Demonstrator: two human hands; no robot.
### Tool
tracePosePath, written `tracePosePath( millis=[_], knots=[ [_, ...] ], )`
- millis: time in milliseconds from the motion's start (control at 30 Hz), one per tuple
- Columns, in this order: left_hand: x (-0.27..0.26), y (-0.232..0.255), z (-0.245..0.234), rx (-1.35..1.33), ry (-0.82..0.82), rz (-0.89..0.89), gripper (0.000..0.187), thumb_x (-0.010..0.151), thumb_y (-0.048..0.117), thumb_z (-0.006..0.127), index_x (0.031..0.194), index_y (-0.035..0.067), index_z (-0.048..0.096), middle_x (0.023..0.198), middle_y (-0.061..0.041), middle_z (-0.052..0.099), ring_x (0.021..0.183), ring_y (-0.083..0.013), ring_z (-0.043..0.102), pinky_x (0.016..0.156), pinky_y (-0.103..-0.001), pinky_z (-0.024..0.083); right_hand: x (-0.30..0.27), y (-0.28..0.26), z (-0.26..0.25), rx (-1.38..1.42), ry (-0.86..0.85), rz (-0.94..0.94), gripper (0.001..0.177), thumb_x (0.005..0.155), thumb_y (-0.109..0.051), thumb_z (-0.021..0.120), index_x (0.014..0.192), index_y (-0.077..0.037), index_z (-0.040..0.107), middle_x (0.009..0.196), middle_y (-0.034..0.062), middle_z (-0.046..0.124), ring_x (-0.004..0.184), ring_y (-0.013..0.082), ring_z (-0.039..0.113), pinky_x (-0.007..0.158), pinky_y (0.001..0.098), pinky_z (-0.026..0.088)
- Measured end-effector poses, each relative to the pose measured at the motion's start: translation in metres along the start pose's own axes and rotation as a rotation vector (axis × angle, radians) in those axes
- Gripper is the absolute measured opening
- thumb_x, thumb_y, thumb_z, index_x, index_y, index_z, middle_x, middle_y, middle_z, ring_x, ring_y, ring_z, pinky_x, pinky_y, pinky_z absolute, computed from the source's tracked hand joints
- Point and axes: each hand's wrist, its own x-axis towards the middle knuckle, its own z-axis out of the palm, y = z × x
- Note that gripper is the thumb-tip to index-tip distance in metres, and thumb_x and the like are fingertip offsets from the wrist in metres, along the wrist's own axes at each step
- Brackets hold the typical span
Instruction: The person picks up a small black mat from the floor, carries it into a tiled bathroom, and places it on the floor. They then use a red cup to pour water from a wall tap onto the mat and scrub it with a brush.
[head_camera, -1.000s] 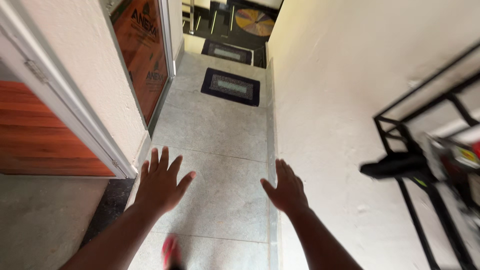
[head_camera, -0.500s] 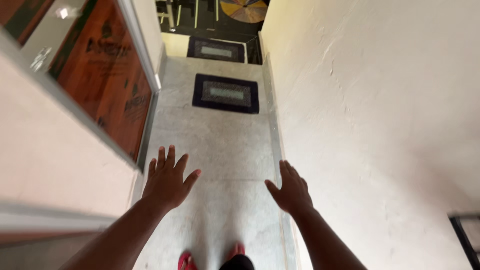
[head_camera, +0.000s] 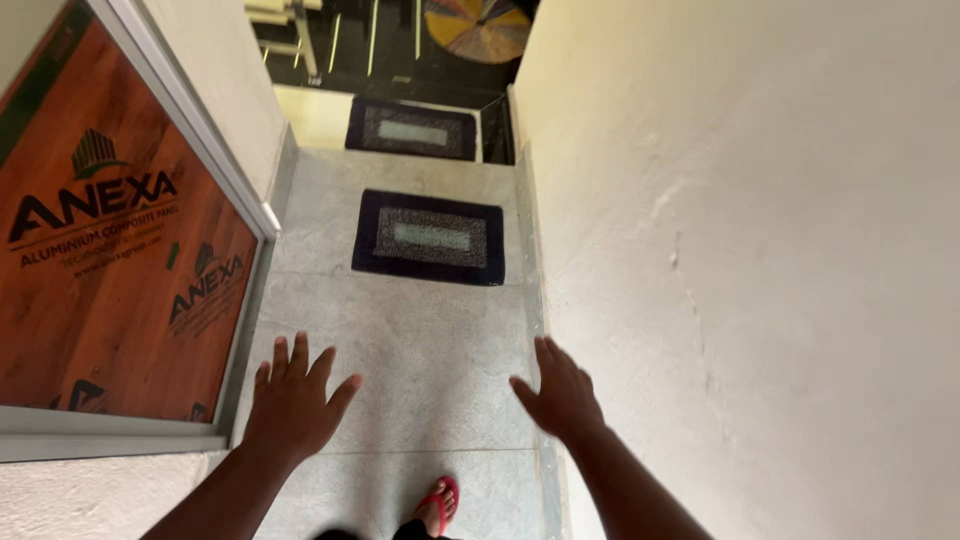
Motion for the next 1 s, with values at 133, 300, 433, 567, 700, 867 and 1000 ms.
tracePosePath(
  millis=[133, 300, 433, 567, 700, 867, 1000],
  knots=[
    [0.062, 0.018, -0.009, -0.029, -0.004, -0.059, 0.080, 0.097, 0.072, 0.028, 0.158, 0.021, 0.033, 0.170, -0.020, 0.010, 0.158, -0.0390, 0.006, 0.126, -0.054, 0.016, 0.074, -0.018, -0.056, -0.057, -0.020, -0.016, 0.084, 0.098, -0.049, 0.059, 0.161, -0.011, 0.019, 0.168, 0.0096, 0.021, 0.155, 0.0262, 0.022, 0.125, 0.0475, 0.022],
    [0.156, 0.036, -0.018, -0.266, -0.077, -0.094, 0.084, 0.097, 0.072, 0.033, 0.160, 0.016, 0.030, 0.168, -0.026, 0.009, 0.156, -0.0423, 0.011, 0.122, -0.052, 0.024, 0.174, -0.038, -0.093, -0.095, -0.061, -0.048, 0.083, 0.098, -0.049, 0.058, 0.161, -0.011, 0.020, 0.169, 0.0090, 0.021, 0.156, 0.0246, 0.023, 0.125, 0.0488, 0.021],
    [0.240, 0.052, -0.032, -0.470, -0.161, -0.118, 0.088, 0.095, 0.072, 0.036, 0.160, 0.014, 0.027, 0.169, -0.024, 0.010, 0.154, -0.0404, 0.023, 0.120, -0.049, 0.034, 0.264, -0.052, -0.105, -0.084, -0.048, -0.083, 0.083, 0.098, -0.051, 0.058, 0.160, -0.009, 0.021, 0.168, 0.0103, 0.022, 0.155, 0.0264, 0.023, 0.123, 0.0488, 0.022],
    [0.314, 0.068, -0.026, -0.732, -0.197, -0.184, 0.087, 0.094, 0.068, 0.042, 0.159, 0.012, 0.027, 0.166, -0.020, 0.023, 0.151, -0.0376, 0.033, 0.119, -0.049, 0.036, 0.345, -0.062, -0.101, -0.074, -0.062, -0.123, 0.082, 0.098, -0.049, 0.059, 0.159, -0.009, 0.024, 0.167, 0.0119, 0.026, 0.153, 0.0277, 0.026, 0.122, 0.0494, 0.024],
    [0.397, 0.083, -0.002, -1.090, -0.301, -0.501, 0.082, 0.097, 0.060, 0.047, 0.161, 0.013, 0.028, 0.162, -0.019, 0.037, 0.148, -0.0372, 0.041, 0.117, -0.050, 0.040, 0.443, -0.066, -0.075, -0.024, -0.090, -0.135, 0.081, 0.094, -0.047, 0.062, 0.158, -0.009, 0.028, 0.165, 0.0116, 0.030, 0.152, 0.0290, 0.030, 0.121, 0.0496, 0.026],
    [0.508, 0.100, 0.088, -1.433, -0.243, -0.781, 0.081, 0.094, 0.056, 0.055, 0.159, 0.013, 0.032, 0.158, -0.017, 0.045, 0.144, -0.0331, 0.047, 0.116, -0.048, 0.042, 0.589, -0.045, 0.009, -0.030, -0.101, -0.320, 0.083, 0.093, -0.047, 0.065, 0.156, -0.006, 0.031, 0.163, 0.0164, 0.034, 0.150, 0.0314, 0.036, 0.122, 0.0464, 0.029],
    [0.578, 0.104, 0.189, -1.622, -0.185, -0.965, 0.080, 0.095, 0.057, 0.055, 0.159, 0.012, 0.034, 0.159, -0.016, 0.043, 0.143, -0.0328, 0.045, 0.115, -0.050, 0.039, 0.697, -0.024, 0.088, -0.116, -0.152, -0.433, 0.083, 0.096, -0.046, 0.065, 0.157, -0.002, 0.030, 0.164, 0.0210, 0.030, 0.149, 0.0370, 0.031, 0.120, 0.0490, 0.024]
  ],
)
